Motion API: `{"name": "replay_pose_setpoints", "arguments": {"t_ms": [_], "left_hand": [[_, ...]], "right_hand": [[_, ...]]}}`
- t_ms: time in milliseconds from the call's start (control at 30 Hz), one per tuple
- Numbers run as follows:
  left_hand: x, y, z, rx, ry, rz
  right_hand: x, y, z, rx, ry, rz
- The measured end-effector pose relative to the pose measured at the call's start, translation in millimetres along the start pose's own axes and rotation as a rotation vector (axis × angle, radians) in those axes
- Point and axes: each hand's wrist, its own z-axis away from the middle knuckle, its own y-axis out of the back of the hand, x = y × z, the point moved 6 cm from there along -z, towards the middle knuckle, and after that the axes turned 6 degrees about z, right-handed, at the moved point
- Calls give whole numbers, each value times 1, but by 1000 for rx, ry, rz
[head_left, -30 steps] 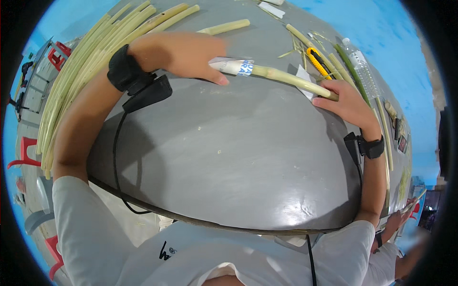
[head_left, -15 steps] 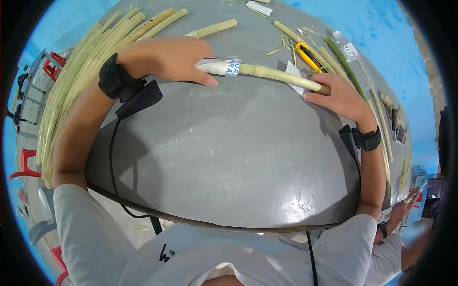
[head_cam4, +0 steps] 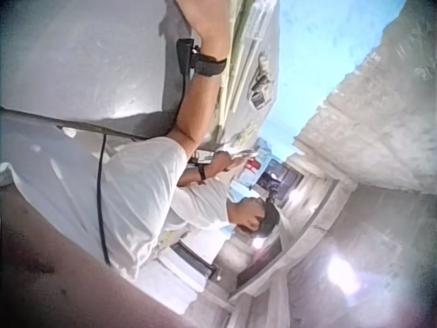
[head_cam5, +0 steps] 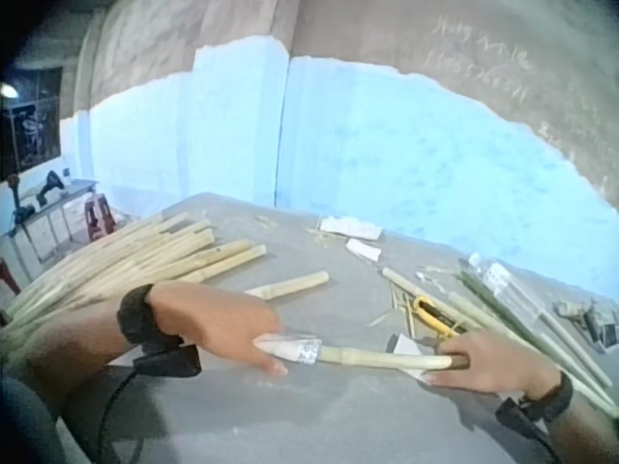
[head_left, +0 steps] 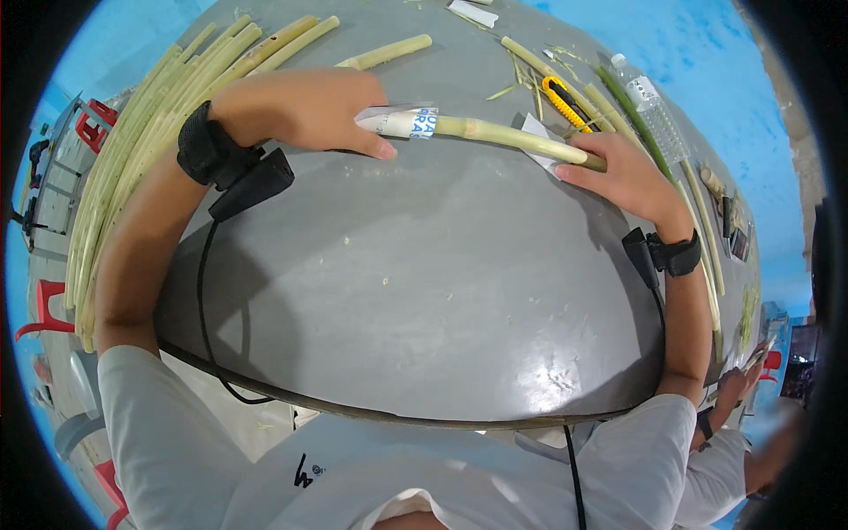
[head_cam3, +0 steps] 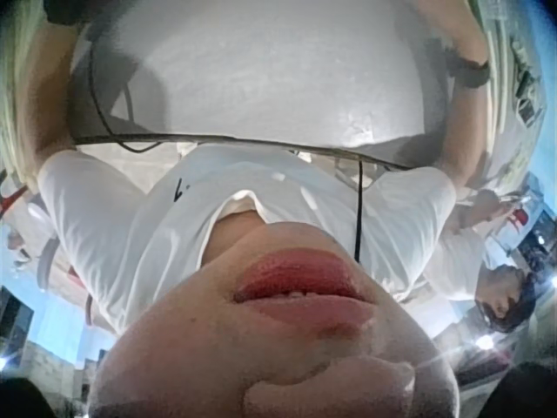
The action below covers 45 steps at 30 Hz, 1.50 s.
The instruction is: Processing bamboo tubes by cleaning, marking, and checking dimensions at a workstation.
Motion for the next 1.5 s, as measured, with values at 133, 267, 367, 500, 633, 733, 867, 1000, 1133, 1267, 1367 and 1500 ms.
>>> {"name": "replay_pose_setpoints", "arguments": {"t_ms": [133,267,367,500,633,733,867,1000,1133,1267,1367,1500], "left_hand": [[1,0,2,-37,43,-30],[-1,-1,1,-2,28,-29],[2,0,2,-4,31,-36],[1,-2,3,-54,62,-20],[-2,-3,0,-2,5,-27],[-1,-3,0,10,-17,-19],[-2,-4,0,-21,31,-61],[7,0,2,-52,30,-6],[4,-1,4,-26,52,-30],[4,0,4,5,50,-48],[3,7,6,86,31,-22],[21,24,15,207,-14,-33]], "right_hand": [[-2,-2,-3,-4,7,15],[5,1,-3,5,-43,80],[2,-2,1,8,-78,-47],[2,-4,0,-15,-117,-72],[5,-3,1,28,-49,-105],[5,-5,0,36,-18,-112],[1,-5,-1,-31,-43,-151],[4,-5,1,-26,-61,-124],[-1,-1,-1,8,-43,-59],[0,0,-4,17,9,-21],[10,5,-5,106,28,-90],[10,20,-2,112,11,-53]]}}
